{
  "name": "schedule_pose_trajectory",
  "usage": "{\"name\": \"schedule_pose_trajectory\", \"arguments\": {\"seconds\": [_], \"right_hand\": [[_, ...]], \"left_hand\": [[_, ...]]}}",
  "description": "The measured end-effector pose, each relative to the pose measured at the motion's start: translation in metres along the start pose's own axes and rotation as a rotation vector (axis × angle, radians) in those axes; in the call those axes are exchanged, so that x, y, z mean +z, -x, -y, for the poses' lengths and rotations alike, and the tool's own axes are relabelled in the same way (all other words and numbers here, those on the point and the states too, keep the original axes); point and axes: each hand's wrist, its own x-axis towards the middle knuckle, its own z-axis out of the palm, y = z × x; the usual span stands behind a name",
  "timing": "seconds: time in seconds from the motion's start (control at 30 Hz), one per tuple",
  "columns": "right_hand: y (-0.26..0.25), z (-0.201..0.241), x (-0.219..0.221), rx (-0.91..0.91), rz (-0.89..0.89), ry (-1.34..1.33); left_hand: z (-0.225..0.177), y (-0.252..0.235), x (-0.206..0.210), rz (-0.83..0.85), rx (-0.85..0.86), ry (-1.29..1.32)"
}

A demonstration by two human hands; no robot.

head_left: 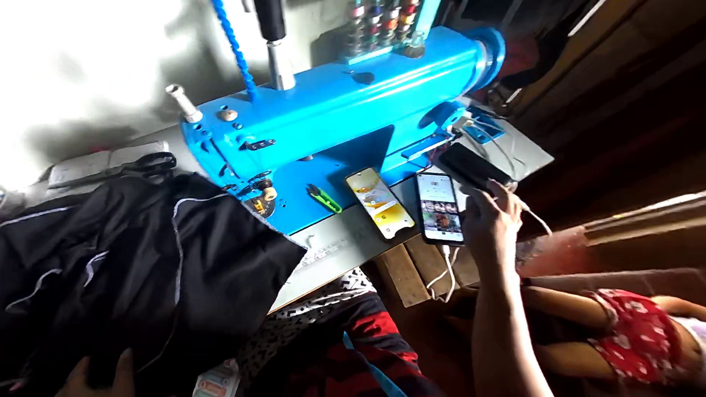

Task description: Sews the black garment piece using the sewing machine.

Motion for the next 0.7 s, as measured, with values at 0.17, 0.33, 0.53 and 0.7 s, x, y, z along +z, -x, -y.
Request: {"name": "schedule_pose_trajectory", "arguments": {"seconds": [0.17,0.33,0.53,0.7], "right_hand": [[0.023,0.056,0.002,-0.164,0.036,-0.182],[0.062,0.131,0.019,-0.407,0.365,-0.580],[0.095,0.248,0.057,-0.162,1.279,-1.070],[0.097,0.256,0.078,0.054,1.301,-1.162]], "left_hand": [[0.006,0.002,-0.006,-0.087,0.016,0.067],[-0.014,0.005,-0.021,-0.067,0.105,0.220],[-0.110,0.026,0.014,0.387,0.709,0.778],[-0.138,-0.003,0.022,0.562,0.755,1.037]]}}
